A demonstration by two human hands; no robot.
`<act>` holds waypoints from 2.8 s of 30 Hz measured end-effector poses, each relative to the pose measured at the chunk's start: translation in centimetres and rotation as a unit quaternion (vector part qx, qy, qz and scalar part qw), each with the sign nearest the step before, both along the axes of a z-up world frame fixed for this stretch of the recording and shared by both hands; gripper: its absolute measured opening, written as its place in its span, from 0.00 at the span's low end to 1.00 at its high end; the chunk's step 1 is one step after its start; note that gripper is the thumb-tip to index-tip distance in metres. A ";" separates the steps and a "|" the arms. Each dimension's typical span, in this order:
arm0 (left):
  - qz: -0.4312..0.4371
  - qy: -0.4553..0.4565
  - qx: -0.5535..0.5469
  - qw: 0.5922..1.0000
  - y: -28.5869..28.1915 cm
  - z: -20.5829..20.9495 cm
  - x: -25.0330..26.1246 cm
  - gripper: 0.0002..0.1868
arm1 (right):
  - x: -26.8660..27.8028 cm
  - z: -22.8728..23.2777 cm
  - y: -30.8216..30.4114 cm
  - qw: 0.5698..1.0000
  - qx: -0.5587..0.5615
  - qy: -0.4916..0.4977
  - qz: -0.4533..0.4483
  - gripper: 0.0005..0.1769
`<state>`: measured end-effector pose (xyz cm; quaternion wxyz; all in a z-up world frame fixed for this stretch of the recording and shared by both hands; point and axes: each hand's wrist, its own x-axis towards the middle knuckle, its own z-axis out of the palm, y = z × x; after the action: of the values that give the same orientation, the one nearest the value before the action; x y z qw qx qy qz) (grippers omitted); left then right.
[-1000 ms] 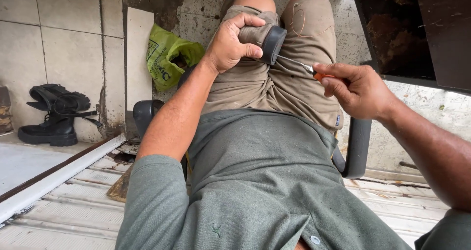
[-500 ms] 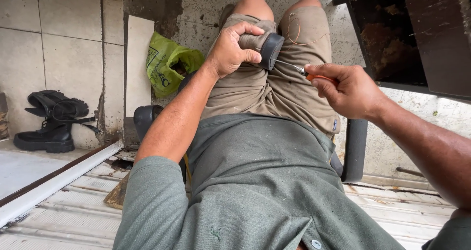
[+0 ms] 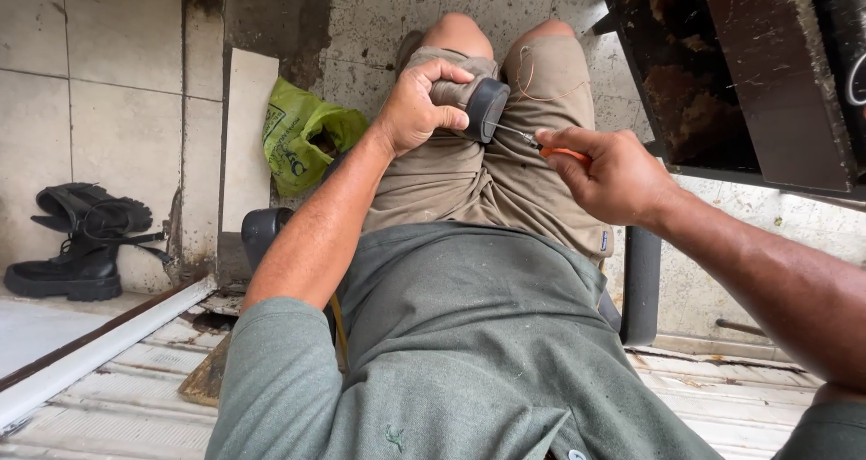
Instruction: Hand-stitching the sole of a shoe using a stitching awl and thread at a repair bench.
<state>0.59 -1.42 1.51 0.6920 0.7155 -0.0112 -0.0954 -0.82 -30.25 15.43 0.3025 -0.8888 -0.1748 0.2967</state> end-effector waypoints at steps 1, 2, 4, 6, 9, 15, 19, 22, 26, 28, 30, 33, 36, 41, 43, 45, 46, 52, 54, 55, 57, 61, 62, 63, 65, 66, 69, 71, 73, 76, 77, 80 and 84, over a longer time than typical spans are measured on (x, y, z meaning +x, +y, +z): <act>0.000 -0.002 0.003 1.000 0.0 0.0 0.0 0.27 | -0.2 -0.5 -0.1 0.999 -0.006 -0.049 0.020 0.18; -0.001 -0.003 0.006 1.000 0.1 0.1 0.0 0.27 | -0.3 -0.9 -0.3 0.994 -0.012 -0.098 0.040 0.18; 0.002 -0.008 -0.007 1.000 0.0 -0.5 0.2 0.27 | -0.4 -1.1 -0.1 0.985 -0.008 -0.154 0.071 0.17; 0.003 -0.013 -0.018 1.000 0.0 -0.9 0.2 0.26 | -0.5 -1.2 0.1 0.973 -0.001 -0.210 0.100 0.17; 0.014 -0.013 -0.014 1.000 0.0 -0.3 0.2 0.26 | 0.0 -0.8 0.2 0.964 -0.005 -0.237 0.118 0.18; -0.031 -0.073 -0.014 0.997 -1.9 3.0 -0.8 0.30 | 0.2 -3.4 -5.9 0.957 0.038 -0.245 0.150 0.12; -0.042 -0.160 -0.002 0.986 -3.1 5.0 0.2 0.27 | -0.6 -5.8 -8.7 0.930 0.059 -0.340 0.124 0.16; -0.035 -0.154 0.014 0.987 -3.7 4.2 0.8 0.27 | -0.5 -7.7 -9.6 0.912 0.043 -0.392 0.113 0.18; -0.007 -0.103 0.028 0.994 -4.1 1.6 -0.3 0.29 | -1.4 -9.4 -9.1 0.892 0.008 -0.430 0.136 0.19; 0.023 -0.072 0.026 0.997 -4.5 0.8 -1.0 0.29 | -1.6 -9.4 -8.7 0.894 0.008 -0.422 0.148 0.21; 0.053 -0.042 0.025 0.997 -4.7 0.3 -1.6 0.29 | -1.9 -8.8 -8.0 0.896 0.008 -0.415 0.160 0.23; 0.064 -0.011 0.049 0.997 -4.8 0.2 -1.5 0.28 | -2.0 -7.1 -6.8 0.894 -0.035 -0.405 0.189 0.19; 0.057 0.015 0.056 0.997 -4.8 0.0 -1.5 0.27 | -2.6 -5.6 -5.3 0.890 -0.064 -0.409 0.188 0.18; 0.031 0.112 0.065 0.991 -4.4 -0.5 -0.9 0.31 | -2.1 -4.8 -3.4 0.993 0.084 -0.078 -0.038 0.15; 0.027 0.121 0.060 0.990 -4.7 0.3 -1.0 0.31 | -2.1 -4.3 -3.5 0.984 0.043 -0.171 0.023 0.12; 0.021 0.133 0.057 0.989 -4.7 0.6 -1.4 0.30 | -2.5 -4.1 -3.5 0.963 0.001 -0.258 0.082 0.10; 0.008 0.146 0.069 0.987 -4.6 0.6 -1.5 0.31 | -2.8 -4.1 -3.5 0.964 -0.002 -0.254 0.077 0.10; -0.012 0.127 0.045 0.991 -3.5 -0.2 -0.9 0.31 | -2.2 -3.9 -2.6 0.989 0.042 -0.142 -0.005 0.12; -0.016 0.114 0.041 0.993 -3.2 0.4 -0.6 0.31 | -2.0 -3.7 -2.3 0.992 0.100 -0.035 -0.074 0.13; -0.020 0.115 0.033 0.993 -3.3 0.6 -0.6 0.31 | -2.0 -3.7 -2.7 0.990 0.043 -0.135 -0.010 0.12; -0.025 0.118 0.023 0.992 -3.4 0.4 -0.4 0.31 | -2.1 -3.7 -2.7 0.971 -0.017 -0.230 0.054 0.12; -0.036 0.109 0.009 0.993 -3.2 -0.2 -0.2 0.31 | -2.1 -4.8 -2.9 0.989 0.053 -0.135 -0.036 0.14; -0.042 0.103 0.007 0.994 -3.2 -0.1 -0.2 0.31 | -2.0 -5.3 -3.6 0.955 -0.024 -0.289 0.065 0.14; -0.044 0.104 0.004 0.994 -3.1 -0.2 -0.3 0.31 | -1.8 -4.7 -3.1 0.955 -0.027 -0.287 0.064 0.14; -0.054 0.093 0.006 0.994 -2.8 -0.2 0.0 0.31 | -1.0 -3.5 -2.2 0.990 0.112 -0.074 -0.041 0.13; -0.057 0.091 0.005 0.994 -2.7 -0.3 0.2 0.31 | -1.0 -3.8 -2.4 0.990 0.111 -0.076 -0.044 0.13; -0.056 0.104 -0.008 0.993 -2.6 -0.4 -0.2 0.30 | -1.2 -4.0 -2.5 0.979 0.003 -0.200 0.046 0.15; -0.063 0.099 -0.013 0.993 -2.4 -0.7 0.0 0.30 | -0.8 -4.1 -1.9 0.988 0.134 -0.019 -0.074 0.13; -0.060 0.101 -0.019 0.993 -2.3 -0.8 0.3 0.30 | -0.6 -3.8 -1.6 0.989 0.126 -0.020 -0.077 0.13; -0.064 0.107 -0.027 0.992 -2.3 -0.9 0.1 0.30 | -0.7 -3.5 -1.5 0.989 0.124 -0.006 -0.086 0.13; -0.064 0.102 -0.027 0.992 -2.1 -0.8 0.4 0.31 | -0.2 -3.6 -1.5 0.987 0.134 0.001 -0.085 0.12; -0.063 0.106 -0.038 0.992 -2.2 -0.7 0.4 0.30 | -1.1 -5.0 -2.0 0.926 0.206 0.212 -0.236 0.10; -0.066 0.103 -0.038 0.992 -2.0 -0.6 0.4 0.30 | -0.9 -6.3 -2.8 0.975 0.058 -0.212 0.043 0.17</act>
<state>0.98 -3.43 0.87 0.7084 0.6727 0.0089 -0.2136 -1.69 -33.09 9.16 0.2964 -0.9042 -0.2896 0.1037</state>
